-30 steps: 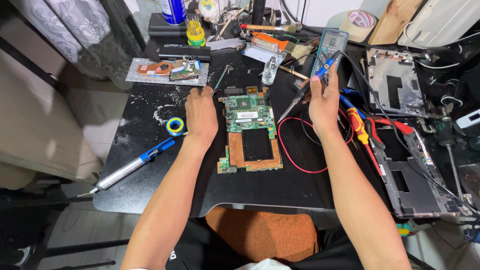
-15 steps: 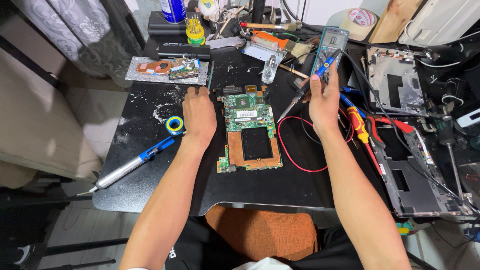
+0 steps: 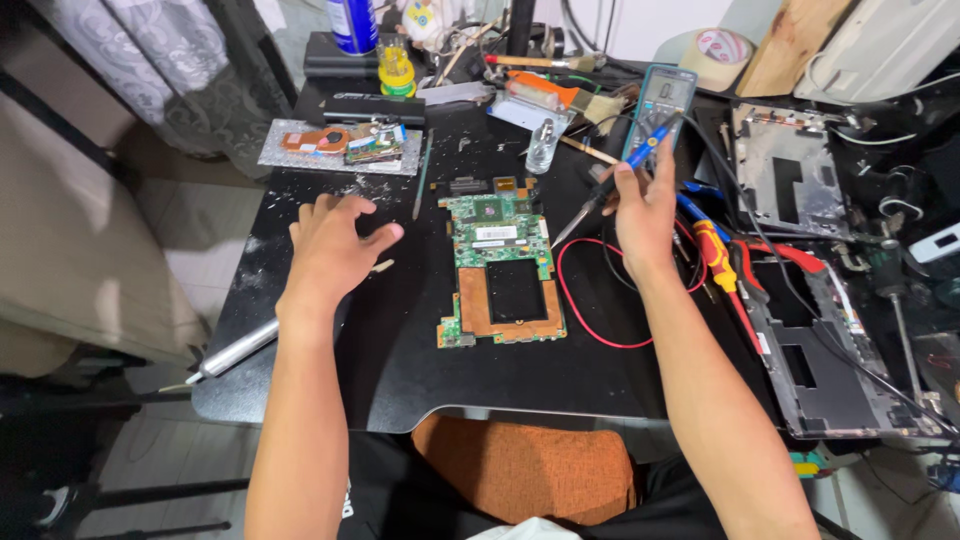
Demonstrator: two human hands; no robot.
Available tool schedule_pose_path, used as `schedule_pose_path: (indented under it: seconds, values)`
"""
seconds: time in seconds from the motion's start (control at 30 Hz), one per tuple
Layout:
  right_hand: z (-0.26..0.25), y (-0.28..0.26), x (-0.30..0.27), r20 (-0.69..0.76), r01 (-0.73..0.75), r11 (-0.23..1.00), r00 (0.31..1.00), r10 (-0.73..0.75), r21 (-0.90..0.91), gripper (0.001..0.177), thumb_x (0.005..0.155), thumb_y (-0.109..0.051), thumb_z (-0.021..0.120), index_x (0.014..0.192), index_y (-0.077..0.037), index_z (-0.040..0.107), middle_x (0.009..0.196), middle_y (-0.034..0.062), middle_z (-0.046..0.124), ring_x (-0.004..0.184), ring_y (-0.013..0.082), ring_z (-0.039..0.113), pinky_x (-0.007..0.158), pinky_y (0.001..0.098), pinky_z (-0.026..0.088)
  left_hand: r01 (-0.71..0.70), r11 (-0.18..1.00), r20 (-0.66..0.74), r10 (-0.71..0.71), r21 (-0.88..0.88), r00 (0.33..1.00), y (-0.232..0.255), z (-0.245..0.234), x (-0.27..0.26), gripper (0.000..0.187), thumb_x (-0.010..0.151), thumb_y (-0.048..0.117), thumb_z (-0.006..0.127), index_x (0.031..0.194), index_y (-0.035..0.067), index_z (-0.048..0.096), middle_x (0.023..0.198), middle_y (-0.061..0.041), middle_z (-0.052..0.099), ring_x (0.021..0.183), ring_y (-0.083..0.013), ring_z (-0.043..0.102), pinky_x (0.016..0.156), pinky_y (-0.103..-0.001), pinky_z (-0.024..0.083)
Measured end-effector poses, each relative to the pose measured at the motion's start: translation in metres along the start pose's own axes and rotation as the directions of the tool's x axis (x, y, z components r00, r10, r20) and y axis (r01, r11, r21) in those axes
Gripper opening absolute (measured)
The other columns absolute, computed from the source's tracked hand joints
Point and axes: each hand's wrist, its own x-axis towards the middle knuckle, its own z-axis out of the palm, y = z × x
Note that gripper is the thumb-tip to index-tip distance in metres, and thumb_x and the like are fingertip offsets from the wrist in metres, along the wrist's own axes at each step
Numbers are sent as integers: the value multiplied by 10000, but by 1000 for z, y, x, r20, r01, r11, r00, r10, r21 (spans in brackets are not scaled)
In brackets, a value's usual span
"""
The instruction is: The person uses a multimeter to test points on a circuit board, then picks up the board to turn it over. They pick up a soldering iron to apply heat to components on the board, using tweezers to handle small parts.
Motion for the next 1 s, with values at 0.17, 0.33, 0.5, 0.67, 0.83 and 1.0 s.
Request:
schedule_pose_path:
  seconds: [0.17,0.33,0.5,0.67,0.83,1.0]
  values:
    - [-1,6,6,35,-15,992,999,11,128,809,1053,-16,512,1681,-110,10,1076,103,708,779,102,631,663,248,541,20,1000,143,-20,4,990,-5,-18,-10,616,693,323,909,1240,147,687,1267,-155,574,1211,-378,476,1010,-496,360]
    - [-1,5,3,42,7,993,999,-12,119,829,1059,-2,510,1683,-110,-25,1096,125,715,789,114,635,676,262,551,54,997,214,-64,53,975,-12,-13,-8,545,717,244,882,1236,211,715,1233,-130,614,1214,-350,536,1032,-506,371]
    - [-1,7,4,41,22,993,999,-27,114,837,1060,-1,530,1682,-100,-22,1090,129,725,784,113,627,674,261,545,-98,989,70,106,-111,992,-6,-17,-7,361,785,116,819,1137,115,742,1099,-165,665,1083,-362,625,933,-439,494]
    - [-1,4,3,35,18,995,999,-21,95,808,1059,-12,532,1681,-95,24,1085,119,732,792,102,633,677,252,539,-273,865,27,312,-420,950,27,-9,14,358,826,58,723,1181,85,690,1078,-129,670,982,-287,662,846,-359,519]
    - [0,0,1,-19,64,990,998,-62,125,777,1049,-22,565,1668,-92,100,1053,88,677,793,93,606,679,254,556,-331,702,-25,408,-631,913,52,43,36,232,874,23,623,1096,66,678,1077,-112,632,963,-233,649,796,-330,520]
    - [-2,-5,2,-88,79,967,994,-59,242,643,1080,-45,561,1631,-53,227,1132,80,682,850,92,615,707,257,554,-280,761,29,365,-585,930,63,74,50,69,927,84,629,983,50,652,1005,-100,637,893,-243,655,766,-353,512]
